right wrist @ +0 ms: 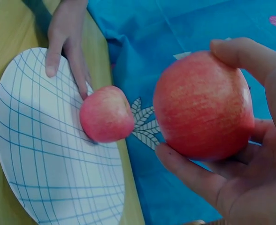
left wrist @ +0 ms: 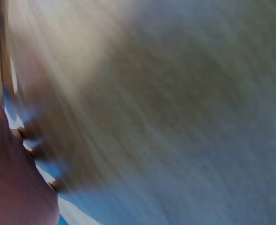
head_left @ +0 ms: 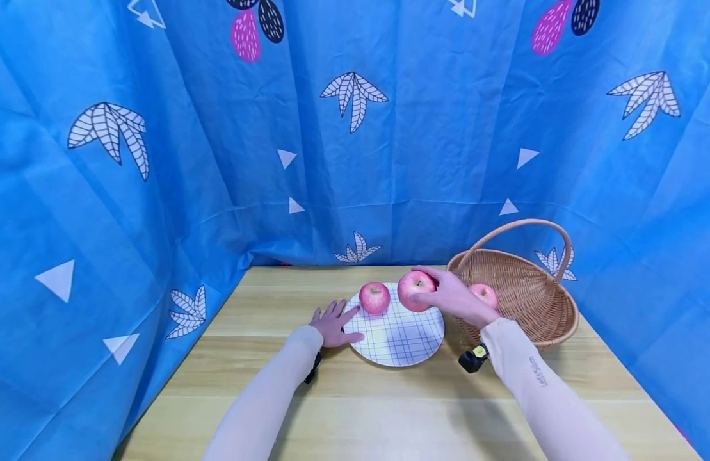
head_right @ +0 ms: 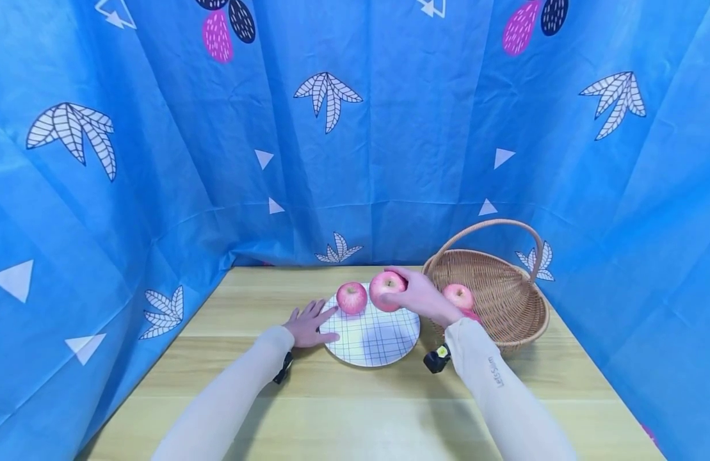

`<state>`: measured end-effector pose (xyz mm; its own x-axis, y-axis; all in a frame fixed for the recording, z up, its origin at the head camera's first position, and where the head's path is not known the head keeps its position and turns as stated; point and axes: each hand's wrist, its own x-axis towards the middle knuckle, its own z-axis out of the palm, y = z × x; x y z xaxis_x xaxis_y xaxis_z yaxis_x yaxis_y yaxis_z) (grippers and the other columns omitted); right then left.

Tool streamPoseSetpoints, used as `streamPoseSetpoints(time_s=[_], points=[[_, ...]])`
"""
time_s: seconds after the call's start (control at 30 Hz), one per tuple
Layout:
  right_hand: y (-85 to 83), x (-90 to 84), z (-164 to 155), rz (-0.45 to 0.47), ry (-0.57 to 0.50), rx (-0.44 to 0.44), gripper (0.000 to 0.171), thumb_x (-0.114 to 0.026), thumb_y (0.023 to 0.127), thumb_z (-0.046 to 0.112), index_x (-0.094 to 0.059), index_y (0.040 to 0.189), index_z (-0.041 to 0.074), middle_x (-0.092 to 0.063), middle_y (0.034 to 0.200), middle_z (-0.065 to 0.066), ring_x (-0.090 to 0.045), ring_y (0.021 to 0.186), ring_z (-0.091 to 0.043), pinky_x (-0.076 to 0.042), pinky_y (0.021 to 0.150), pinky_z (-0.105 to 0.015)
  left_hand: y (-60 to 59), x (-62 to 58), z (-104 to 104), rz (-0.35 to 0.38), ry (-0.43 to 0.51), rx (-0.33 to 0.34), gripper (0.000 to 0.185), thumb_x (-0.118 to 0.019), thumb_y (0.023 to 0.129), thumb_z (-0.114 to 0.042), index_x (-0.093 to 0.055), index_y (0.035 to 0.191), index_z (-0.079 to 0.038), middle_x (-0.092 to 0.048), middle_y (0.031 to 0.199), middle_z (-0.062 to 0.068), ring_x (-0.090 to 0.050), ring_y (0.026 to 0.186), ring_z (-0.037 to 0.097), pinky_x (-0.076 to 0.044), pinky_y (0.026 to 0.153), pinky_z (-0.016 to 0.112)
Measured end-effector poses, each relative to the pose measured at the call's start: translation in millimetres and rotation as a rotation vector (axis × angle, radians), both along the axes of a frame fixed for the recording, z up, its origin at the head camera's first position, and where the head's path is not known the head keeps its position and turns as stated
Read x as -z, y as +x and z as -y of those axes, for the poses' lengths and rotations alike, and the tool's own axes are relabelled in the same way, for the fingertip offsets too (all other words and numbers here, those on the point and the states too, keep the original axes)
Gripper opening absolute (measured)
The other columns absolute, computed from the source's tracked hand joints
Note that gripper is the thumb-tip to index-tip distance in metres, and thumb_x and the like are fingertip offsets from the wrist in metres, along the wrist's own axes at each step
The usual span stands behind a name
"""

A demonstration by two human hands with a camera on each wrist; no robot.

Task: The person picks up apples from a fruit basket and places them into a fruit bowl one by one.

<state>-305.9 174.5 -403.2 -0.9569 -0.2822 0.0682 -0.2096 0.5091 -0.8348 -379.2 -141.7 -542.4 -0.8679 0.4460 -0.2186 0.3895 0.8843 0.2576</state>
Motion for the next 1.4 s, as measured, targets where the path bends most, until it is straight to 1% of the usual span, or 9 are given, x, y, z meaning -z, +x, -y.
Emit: streamPoseSetpoints(time_s=[0.13, 0.23, 0.4, 0.57, 0.67, 0.73, 0.97, 1.2, 1.4], points=[[-5.3, 3.2, 8.8, -0.043, -0.011, 0.045, 0.077, -0.080, 0.085, 0.040, -0.046, 0.151, 0.017, -0.060, 0.138, -0.010, -0.061, 0.119, -0.026, -0.050, 0.105, -0.045, -7.3, 7.9, 2.1, -0.006, -0.012, -0.006, 0.098, -0.037, 0.081, -0.091, -0.014, 0.161, -0.040, 0.001, 0.171, 0.006, 0.004, 0.157, 0.033, 0.001, 0.122, 0.065], [-9.3, 7.0, 15.3, -0.075, -0.004, 0.095, 0.074, -0.079, 0.086, 0.040, -0.049, 0.148, 0.015, -0.063, 0.133, -0.011, -0.063, 0.112, -0.025, -0.052, 0.100, -0.042, -11.0, 11.8, 3.6, -0.012, -0.019, -0.007, 0.098, -0.037, 0.080, -0.092, -0.013, 0.161, -0.042, 0.002, 0.171, 0.005, 0.004, 0.157, 0.032, 0.000, 0.122, 0.065], [-16.6, 15.3, 23.4, -0.119, 0.032, 0.181, 0.073, -0.079, 0.085, 0.041, -0.051, 0.146, 0.015, -0.066, 0.127, -0.013, -0.063, 0.107, -0.026, -0.054, 0.095, -0.040, -11.1, 12.8, 4.8, -0.028, -0.031, -0.001, 0.098, -0.036, 0.080, -0.092, -0.013, 0.161, -0.042, 0.002, 0.171, 0.005, 0.004, 0.157, 0.033, 0.000, 0.122, 0.065], [-19.0, 24.9, 30.4, -0.078, 0.036, 0.247, 0.080, -0.077, 0.085, 0.046, -0.045, 0.151, 0.014, -0.060, 0.138, -0.015, -0.060, 0.118, -0.030, -0.052, 0.102, -0.046, -4.7, 14.0, 3.7, -0.047, -0.024, -0.004, 0.099, -0.034, 0.080, -0.093, -0.017, 0.161, -0.040, -0.003, 0.171, 0.008, 0.000, 0.157, 0.035, -0.001, 0.121, 0.066], [-19.7, 32.6, 33.2, -0.042, 0.024, 0.270, 0.080, -0.076, 0.086, 0.045, -0.043, 0.152, 0.014, -0.058, 0.140, -0.015, -0.059, 0.122, -0.031, -0.050, 0.105, -0.048, -2.9, 18.6, 2.5, -0.031, -0.028, -0.004, 0.098, -0.034, 0.080, -0.092, -0.017, 0.161, -0.040, -0.003, 0.171, 0.006, 0.001, 0.157, 0.034, -0.001, 0.122, 0.065], [-21.8, 38.4, 34.4, -0.035, 0.015, 0.284, 0.077, -0.077, 0.086, 0.042, -0.045, 0.150, 0.013, -0.059, 0.139, -0.015, -0.059, 0.121, -0.032, -0.050, 0.105, -0.049, -1.0, 18.5, 1.8, -0.020, -0.015, -0.005, 0.098, -0.036, 0.081, -0.092, -0.018, 0.161, -0.040, -0.003, 0.171, 0.006, 0.001, 0.157, 0.034, -0.001, 0.122, 0.065], [-36.5, 56.1, 40.1, -0.066, -0.031, 0.303, 0.076, -0.079, 0.085, 0.037, -0.046, 0.148, 0.010, -0.061, 0.136, -0.017, -0.059, 0.123, -0.032, -0.047, 0.107, -0.047, -6.5, 20.2, 1.7, -0.041, -0.013, -0.014, 0.096, -0.038, 0.081, -0.090, -0.018, 0.161, -0.041, -0.003, 0.171, 0.005, 0.000, 0.157, 0.034, -0.001, 0.122, 0.065], [-41.4, 63.2, 39.1, -0.053, -0.073, 0.367, 0.078, -0.078, 0.086, 0.034, -0.043, 0.150, 0.006, -0.059, 0.138, -0.019, -0.057, 0.126, -0.033, -0.047, 0.108, -0.046, -9.6, 23.6, 2.3, -0.040, -0.027, -0.008, 0.098, -0.032, 0.079, -0.094, -0.014, 0.160, -0.044, 0.001, 0.172, 0.003, 0.002, 0.158, 0.032, 0.000, 0.122, 0.064], [-50.0, 71.9, 35.4, -0.039, -0.072, 0.412, 0.081, -0.077, 0.085, 0.033, -0.041, 0.151, 0.004, -0.057, 0.140, -0.022, -0.055, 0.128, -0.035, -0.044, 0.110, -0.047, -7.1, 14.0, 0.6, -0.039, -0.025, -0.019, 0.096, -0.037, 0.080, -0.091, -0.018, 0.160, -0.043, -0.002, 0.172, 0.003, -0.001, 0.158, 0.033, -0.002, 0.122, 0.064]])
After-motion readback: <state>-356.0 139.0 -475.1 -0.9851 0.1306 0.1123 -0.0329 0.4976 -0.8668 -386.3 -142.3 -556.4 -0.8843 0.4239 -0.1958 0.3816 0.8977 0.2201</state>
